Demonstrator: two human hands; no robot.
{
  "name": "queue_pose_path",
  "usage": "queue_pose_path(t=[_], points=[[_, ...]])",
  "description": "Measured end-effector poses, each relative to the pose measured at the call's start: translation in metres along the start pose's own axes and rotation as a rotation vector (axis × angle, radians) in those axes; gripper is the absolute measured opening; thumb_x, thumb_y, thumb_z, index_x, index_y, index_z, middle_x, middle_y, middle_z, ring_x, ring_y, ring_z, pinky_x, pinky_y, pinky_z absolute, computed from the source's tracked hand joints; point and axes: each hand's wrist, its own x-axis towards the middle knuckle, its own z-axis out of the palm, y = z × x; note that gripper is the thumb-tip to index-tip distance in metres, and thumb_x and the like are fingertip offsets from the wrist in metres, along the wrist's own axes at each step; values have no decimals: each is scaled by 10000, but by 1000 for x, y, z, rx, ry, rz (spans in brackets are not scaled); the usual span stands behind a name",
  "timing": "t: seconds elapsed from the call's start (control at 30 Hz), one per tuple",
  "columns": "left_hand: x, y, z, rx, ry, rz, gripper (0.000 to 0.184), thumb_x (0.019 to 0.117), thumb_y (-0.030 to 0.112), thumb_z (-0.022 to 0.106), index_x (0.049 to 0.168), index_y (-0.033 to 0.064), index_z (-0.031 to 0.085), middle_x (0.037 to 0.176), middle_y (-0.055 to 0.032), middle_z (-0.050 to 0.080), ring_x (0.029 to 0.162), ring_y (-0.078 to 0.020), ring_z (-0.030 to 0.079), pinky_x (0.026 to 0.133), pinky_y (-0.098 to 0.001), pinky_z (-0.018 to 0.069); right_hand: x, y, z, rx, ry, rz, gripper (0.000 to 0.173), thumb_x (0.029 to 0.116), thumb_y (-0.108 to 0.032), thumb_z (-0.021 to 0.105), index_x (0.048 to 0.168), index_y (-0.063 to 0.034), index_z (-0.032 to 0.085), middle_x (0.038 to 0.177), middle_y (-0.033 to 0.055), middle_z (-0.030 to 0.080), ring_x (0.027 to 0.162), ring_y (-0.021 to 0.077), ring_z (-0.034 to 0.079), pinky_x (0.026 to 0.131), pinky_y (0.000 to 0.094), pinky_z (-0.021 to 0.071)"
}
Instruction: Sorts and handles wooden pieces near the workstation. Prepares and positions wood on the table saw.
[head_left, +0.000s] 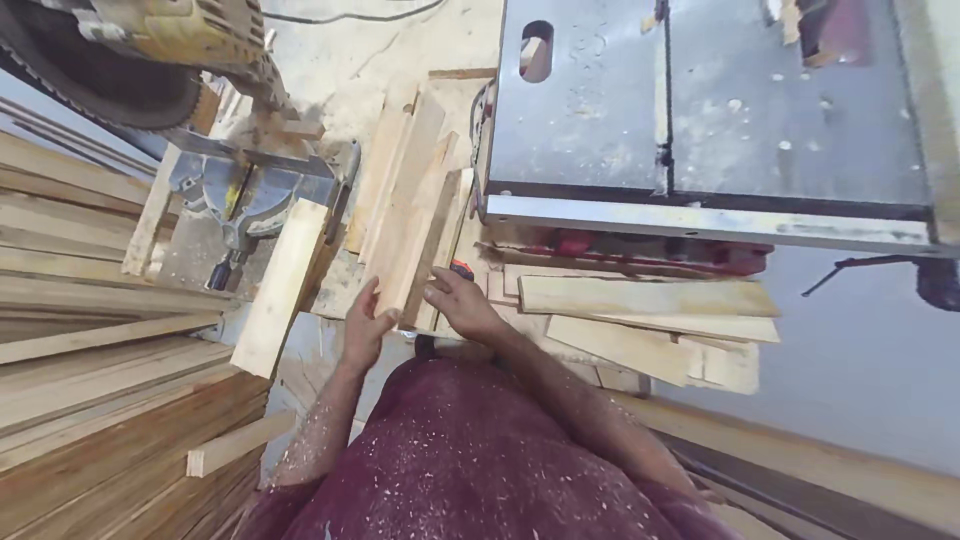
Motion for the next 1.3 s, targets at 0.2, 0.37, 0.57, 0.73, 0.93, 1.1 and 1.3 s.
queue_pose_path(t=[0.2, 0.37, 0.57, 0.73, 0.93, 1.1, 1.3], points=[[-40, -17, 42, -128, -28, 92, 1183, 707, 297, 922, 1581, -75, 215, 1477, -247, 511, 1269, -278, 614, 1034, -423, 568, -2, -24, 14, -25, 36, 88, 570, 956, -393, 654, 1393, -59, 504, 1130, 96, 707, 1038, 164, 708, 925, 420, 595], [-25, 10, 38, -22, -31, 191, 763, 907, 284, 762, 1492, -68, 422, 1395, -183, 597, 1097, -234, 684, 897, -397, 613, -22, -33, -11, 237, 108, -39, 447, 979, -171, 595, 1411, -94, 511, 1145, 64, 722, 1003, 146, 726, 861, 384, 637], [30, 81, 69, -197, -199, 272, 624, 1038, 195, 542, 1571, 0, 283, 1373, -213, 615, 1099, -320, 698, 947, -494, 598, -86, -43, -56, 161, 208, -211, 507, 981, -189, 572, 1474, -85, 509, 1160, 42, 737, 990, 109, 732, 845, 352, 643], [36, 114, 140, -343, -363, 226, 609, 1010, 122, 561, 1562, 62, 311, 1140, -174, 674, 883, -229, 688, 823, -429, 599, -137, -57, -75, -259, 392, -50, 572, 1007, -335, 520, 1553, -181, 443, 1010, 52, 752, 846, 172, 735, 735, 447, 618], [20, 121, 186, -448, -433, 199, 849, 892, 336, 792, 1508, 52, 282, 1277, -225, 627, 1076, -363, 700, 883, -509, 617, -160, -31, -82, -606, 693, -414, 474, 992, -198, 580, 1405, 34, 572, 1028, 163, 757, 797, 271, 748, 665, 436, 618], [20, 112, 191, -613, -453, 249, 690, 920, 254, 685, 1476, 45, 334, 1318, -238, 607, 1048, -360, 703, 916, -530, 599, -161, -20, -96, -381, 438, -437, 620, 1031, -467, 558, 1495, -56, 522, 1486, 171, 557, 1305, 235, 605, 1040, 408, 556], [26, 116, 135, -579, -311, 443, 866, 784, 406, 769, 1479, 107, 349, 1221, -106, 639, 877, -182, 675, 746, -364, 603, -140, 3, -95, -258, 131, -310, 949, 875, -475, 736, 1593, -25, 310, 1491, 192, 520, 1251, 222, 622, 1035, 427, 553]])
